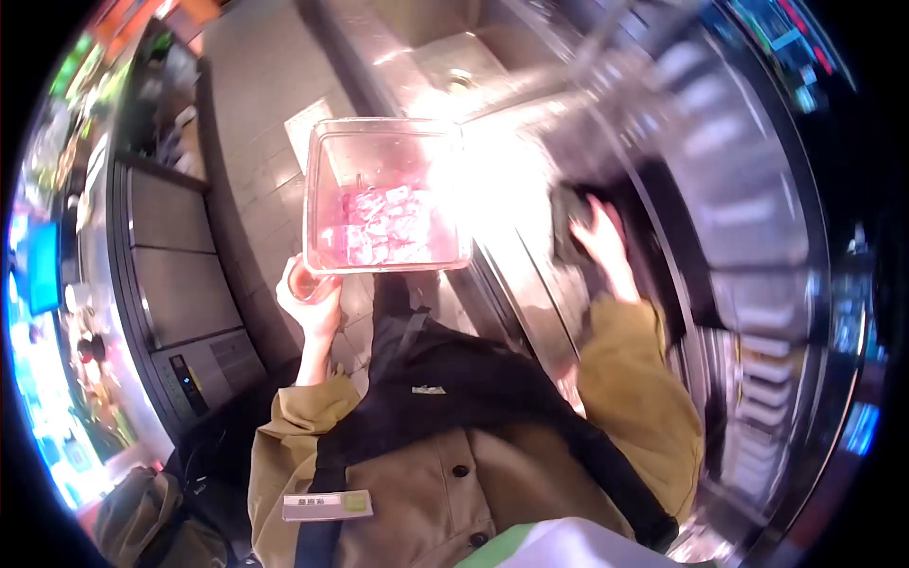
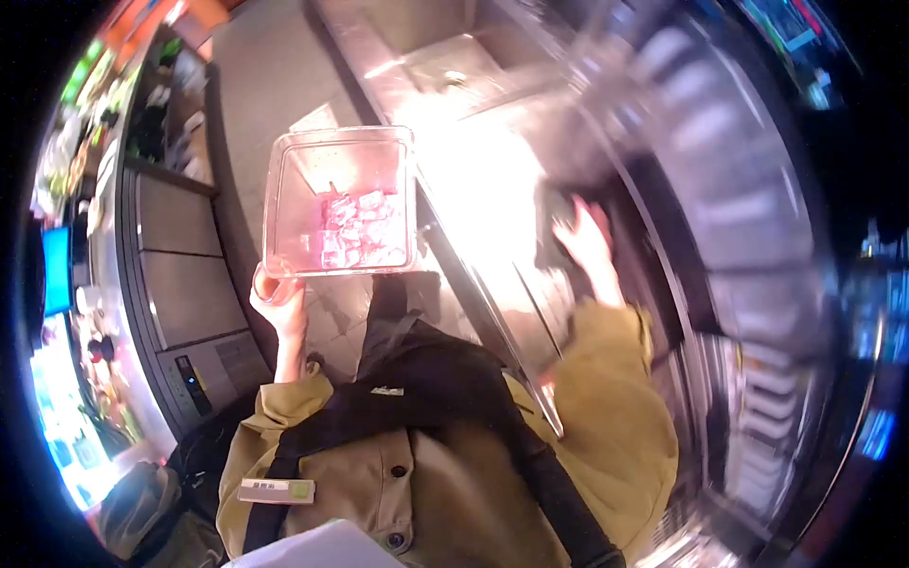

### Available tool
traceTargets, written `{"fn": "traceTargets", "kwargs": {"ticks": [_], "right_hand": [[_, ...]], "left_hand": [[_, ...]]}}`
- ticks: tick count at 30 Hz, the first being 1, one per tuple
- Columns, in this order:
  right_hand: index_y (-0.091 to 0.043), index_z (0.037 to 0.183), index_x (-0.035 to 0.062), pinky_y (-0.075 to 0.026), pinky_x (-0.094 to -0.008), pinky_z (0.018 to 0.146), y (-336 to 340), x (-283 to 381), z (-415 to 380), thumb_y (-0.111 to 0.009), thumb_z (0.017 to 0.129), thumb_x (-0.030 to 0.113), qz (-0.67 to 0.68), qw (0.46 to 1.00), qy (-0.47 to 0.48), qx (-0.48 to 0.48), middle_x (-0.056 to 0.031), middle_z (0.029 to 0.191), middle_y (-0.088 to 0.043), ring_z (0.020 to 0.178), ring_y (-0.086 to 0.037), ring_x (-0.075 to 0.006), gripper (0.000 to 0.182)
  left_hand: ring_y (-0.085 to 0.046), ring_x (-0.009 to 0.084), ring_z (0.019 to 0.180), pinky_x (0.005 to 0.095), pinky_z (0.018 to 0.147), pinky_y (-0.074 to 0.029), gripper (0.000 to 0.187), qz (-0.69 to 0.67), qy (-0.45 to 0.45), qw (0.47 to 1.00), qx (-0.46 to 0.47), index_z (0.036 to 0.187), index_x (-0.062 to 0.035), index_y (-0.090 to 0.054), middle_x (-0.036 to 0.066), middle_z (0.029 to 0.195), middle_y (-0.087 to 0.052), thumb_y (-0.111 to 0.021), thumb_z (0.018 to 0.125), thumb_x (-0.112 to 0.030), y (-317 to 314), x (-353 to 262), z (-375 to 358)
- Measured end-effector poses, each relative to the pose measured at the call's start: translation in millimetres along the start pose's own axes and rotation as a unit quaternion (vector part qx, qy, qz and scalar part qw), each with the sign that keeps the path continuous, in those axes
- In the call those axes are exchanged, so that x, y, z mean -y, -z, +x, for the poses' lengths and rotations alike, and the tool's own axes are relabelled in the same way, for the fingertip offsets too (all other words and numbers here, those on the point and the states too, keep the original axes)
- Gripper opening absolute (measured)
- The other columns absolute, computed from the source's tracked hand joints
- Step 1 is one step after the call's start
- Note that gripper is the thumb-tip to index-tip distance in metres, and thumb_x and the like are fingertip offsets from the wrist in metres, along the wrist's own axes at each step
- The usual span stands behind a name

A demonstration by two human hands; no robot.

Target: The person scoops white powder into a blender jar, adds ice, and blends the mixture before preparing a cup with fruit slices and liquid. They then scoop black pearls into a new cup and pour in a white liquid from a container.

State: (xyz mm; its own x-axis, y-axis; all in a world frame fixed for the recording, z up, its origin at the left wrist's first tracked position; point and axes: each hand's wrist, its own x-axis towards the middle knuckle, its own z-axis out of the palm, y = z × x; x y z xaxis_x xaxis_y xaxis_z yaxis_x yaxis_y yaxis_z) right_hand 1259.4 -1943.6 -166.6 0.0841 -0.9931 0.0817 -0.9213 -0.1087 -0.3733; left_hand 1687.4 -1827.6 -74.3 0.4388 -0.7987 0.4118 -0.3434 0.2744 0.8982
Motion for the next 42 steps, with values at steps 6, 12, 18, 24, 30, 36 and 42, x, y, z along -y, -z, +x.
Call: {"fn": "traceTargets", "kwargs": {"ticks": [6,12,18,24,30,36,42], "right_hand": [[-0.047,0.122,0.0069,-0.038,-0.0333,0.089,56.5,223.5,172.6,-0.067,0.065,0.017,0.299,0.941,0.136,0.085,-0.0138,0.107,-0.052,0.101,-0.049,-0.026,0.061],[-0.05,0.115,0.007,-0.044,-0.0369,0.076,50.7,443.3,418.6,-0.063,0.069,0.03,0.034,0.958,0.27,0.094,-0.0142,0.096,-0.053,0.086,-0.052,-0.0316,0.053],[-0.056,0.103,0.0046,-0.046,-0.0406,0.072,-0.7,521.4,619.7,-0.059,0.065,0.046,-0.063,0.987,0.121,-0.081,-0.0205,0.088,-0.055,0.082,-0.057,-0.034,0.057],[-0.055,0.109,0.0023,-0.045,-0.039,0.077,-60.4,538.4,822.7,-0.06,0.066,0.046,-0.077,0.985,0.033,-0.148,-0.0208,0.091,-0.057,0.086,-0.056,-0.0342,0.062],[-0.057,0.108,0.0059,-0.032,-0.0493,0.09,-93.8,533.3,961.6,-0.055,0.072,0.053,-0.131,0.964,0.017,-0.232,-0.0203,0.109,-0.05,0.106,-0.044,-0.0351,0.059],[-0.027,0.13,-0.0011,-0.031,-0.0494,0.089,-106.4,517.3,995.4,-0.048,0.072,0.062,-0.123,0.968,-0.122,-0.18,-0.0258,0.128,-0.031,0.114,-0.037,-0.038,0.088],[-0.042,0.119,-0.0014,-0.034,-0.0415,0.09,-94.8,525.1,1003.7,-0.062,0.072,0.039,-0.043,0.974,-0.031,-0.219,-0.02,0.12,-0.044,0.108,-0.042,-0.0349,0.065]], "left_hand": [[-0.05,0.0095,0.061,0.0251,0.057,-0.043,0.016,0.079,-0.052,0.995,0.024,0.073,-0.0007,-0.057,0.002,0.063,-0.051,-0.066,0.06,-0.004,12.4,105.7,211.3],[-0.054,0.0245,0.059,0.0317,0.056,-0.045,0.014,0.023,-0.028,0.999,-0.01,0.068,-0.0037,-0.053,0.008,0.062,-0.054,-0.065,0.061,-0.003,-50.3,172.6,421.5],[-0.053,0.0282,0.057,0.0332,0.054,-0.043,0.015,-0.001,-0.095,0.995,-0.045,0.065,-0.0039,-0.053,0.009,0.061,-0.053,-0.065,0.057,-0.003,-128.2,234.1,609.9],[-0.041,0.0081,0.053,0.0229,0.05,-0.037,0.017,-0.085,-0.12,0.989,0.019,0.067,-0.0019,-0.05,0.002,0.058,-0.042,-0.062,0.059,0.006,-219.0,342.0,777.6],[-0.054,0.016,0.069,0.0302,0.06,-0.044,0.018,-0.268,0.139,0.945,0.125,0.082,-0.0016,-0.05,0.011,0.076,-0.056,-0.063,0.073,-0.01,-298.9,431.6,852.4],[-0.052,0.0197,0.092,0.0334,0.08,-0.043,0.037,-0.023,-0.054,0.743,0.667,0.112,-0.0007,-0.043,0.01,0.099,-0.053,-0.057,0.079,-0.012,-273.0,427.1,975.2],[-0.053,0.0292,0.103,0.0345,0.085,-0.042,0.032,-0.163,-0.417,0.672,0.59,0.115,0.0005,-0.047,0.018,0.11,-0.054,-0.044,0.086,-0.011,-339.2,279.6,1166.4]]}}
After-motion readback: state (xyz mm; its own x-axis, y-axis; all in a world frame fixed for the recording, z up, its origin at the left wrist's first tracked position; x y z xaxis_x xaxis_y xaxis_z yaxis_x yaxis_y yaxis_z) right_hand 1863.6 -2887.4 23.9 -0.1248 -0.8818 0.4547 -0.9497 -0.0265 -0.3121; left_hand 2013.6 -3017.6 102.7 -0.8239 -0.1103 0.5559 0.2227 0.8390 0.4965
